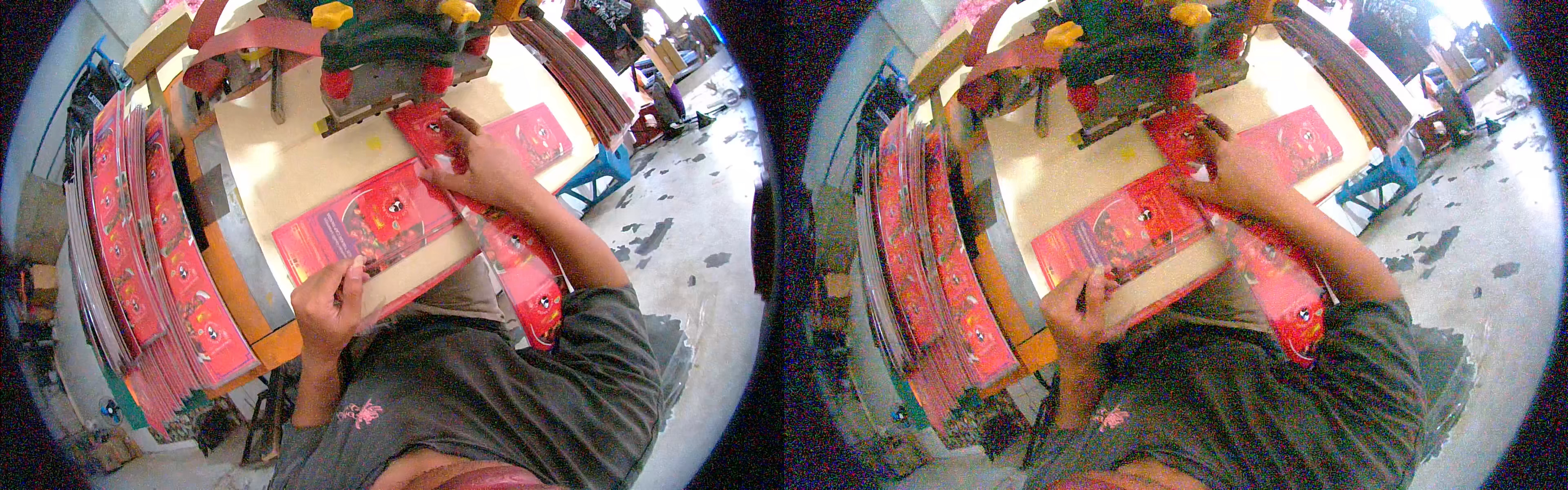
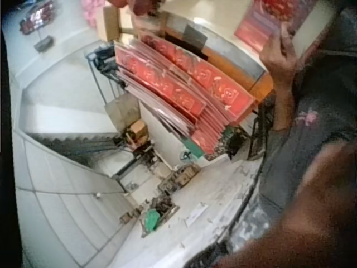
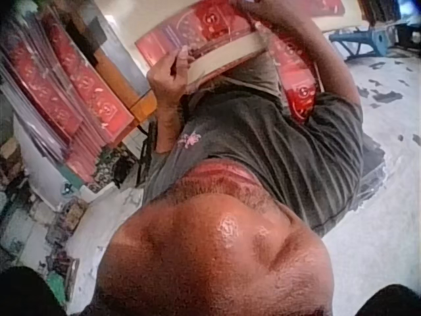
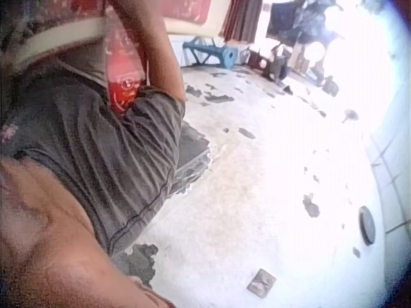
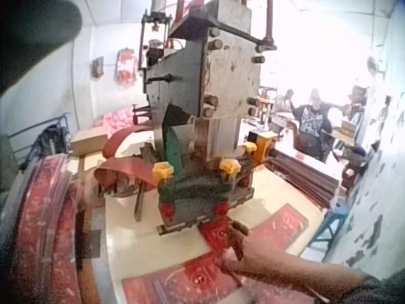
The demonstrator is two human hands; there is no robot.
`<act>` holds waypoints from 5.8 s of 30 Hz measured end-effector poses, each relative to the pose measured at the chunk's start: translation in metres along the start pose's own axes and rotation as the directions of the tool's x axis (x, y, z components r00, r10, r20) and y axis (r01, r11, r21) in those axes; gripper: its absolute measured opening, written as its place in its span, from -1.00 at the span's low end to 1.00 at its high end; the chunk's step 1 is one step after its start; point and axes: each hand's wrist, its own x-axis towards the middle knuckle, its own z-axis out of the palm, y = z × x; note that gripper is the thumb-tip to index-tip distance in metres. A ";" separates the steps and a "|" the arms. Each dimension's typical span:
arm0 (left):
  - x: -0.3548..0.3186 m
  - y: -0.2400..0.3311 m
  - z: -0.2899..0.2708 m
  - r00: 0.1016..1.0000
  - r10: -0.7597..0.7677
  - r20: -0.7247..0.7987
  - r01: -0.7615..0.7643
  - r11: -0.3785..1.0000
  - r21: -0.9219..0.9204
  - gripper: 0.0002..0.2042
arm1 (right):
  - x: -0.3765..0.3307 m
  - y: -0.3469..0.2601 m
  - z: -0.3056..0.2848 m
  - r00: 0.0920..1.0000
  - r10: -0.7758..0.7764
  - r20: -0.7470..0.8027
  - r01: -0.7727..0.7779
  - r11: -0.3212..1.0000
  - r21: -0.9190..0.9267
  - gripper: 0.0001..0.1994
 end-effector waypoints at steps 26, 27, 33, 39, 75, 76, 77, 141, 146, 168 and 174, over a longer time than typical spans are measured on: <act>-0.003 0.004 -0.003 0.995 -0.102 -0.013 0.099 0.987 -0.123 -0.85 | -0.064 -0.003 -0.020 0.914 -0.406 -0.018 0.406 0.911 0.067 0.06; -0.003 0.006 -0.003 0.992 -0.123 -0.035 0.115 0.978 -0.174 -0.85 | -0.066 -0.005 -0.022 0.909 -0.416 -0.006 0.415 0.906 0.078 0.06; -0.007 0.007 -0.006 0.978 -0.175 -0.112 0.140 0.953 -0.268 -0.86 | -0.078 -0.019 -0.038 0.805 -0.587 -0.089 0.574 0.808 -0.134 0.03; -0.009 0.003 -0.004 0.974 -0.210 -0.089 0.135 0.847 -0.515 -0.82 | -0.081 -0.018 -0.041 0.694 -0.718 -0.062 0.681 0.681 -0.270 0.01; 0.003 0.029 -0.011 0.910 -0.313 0.270 0.410 0.597 -0.690 -0.85 | -0.067 -0.014 -0.040 0.618 -0.785 -0.036 0.761 0.610 -0.222 -0.02; 0.002 0.029 -0.012 0.910 -0.314 0.270 0.410 0.598 -0.689 -0.85 | -0.067 -0.014 -0.040 0.618 -0.786 -0.037 0.762 0.609 -0.221 -0.02; 0.001 0.028 -0.013 0.892 -0.347 0.291 0.443 0.540 -0.715 -0.85 | -0.066 -0.013 -0.041 0.614 -0.789 -0.037 0.765 0.605 -0.220 -0.02; 0.001 0.015 -0.009 0.866 -0.428 0.257 0.453 0.457 -0.765 -0.83 | -0.083 -0.035 -0.036 0.517 -0.853 0.072 0.851 0.503 -0.154 -0.16; 0.006 0.017 -0.005 0.897 -0.397 0.197 0.380 0.462 -0.801 -0.85 | -0.081 -0.036 -0.033 0.511 -0.857 0.062 0.854 0.498 -0.155 -0.18; 0.010 0.014 -0.005 0.866 -0.452 0.214 0.428 0.449 -0.784 -0.84 | -0.083 -0.040 -0.033 0.506 -0.847 0.165 0.862 0.490 -0.133 -0.14; 0.008 0.015 -0.007 0.862 -0.446 0.243 0.455 0.468 -0.758 -0.84 | -0.084 -0.041 -0.032 0.500 -0.852 0.154 0.865 0.482 -0.139 -0.11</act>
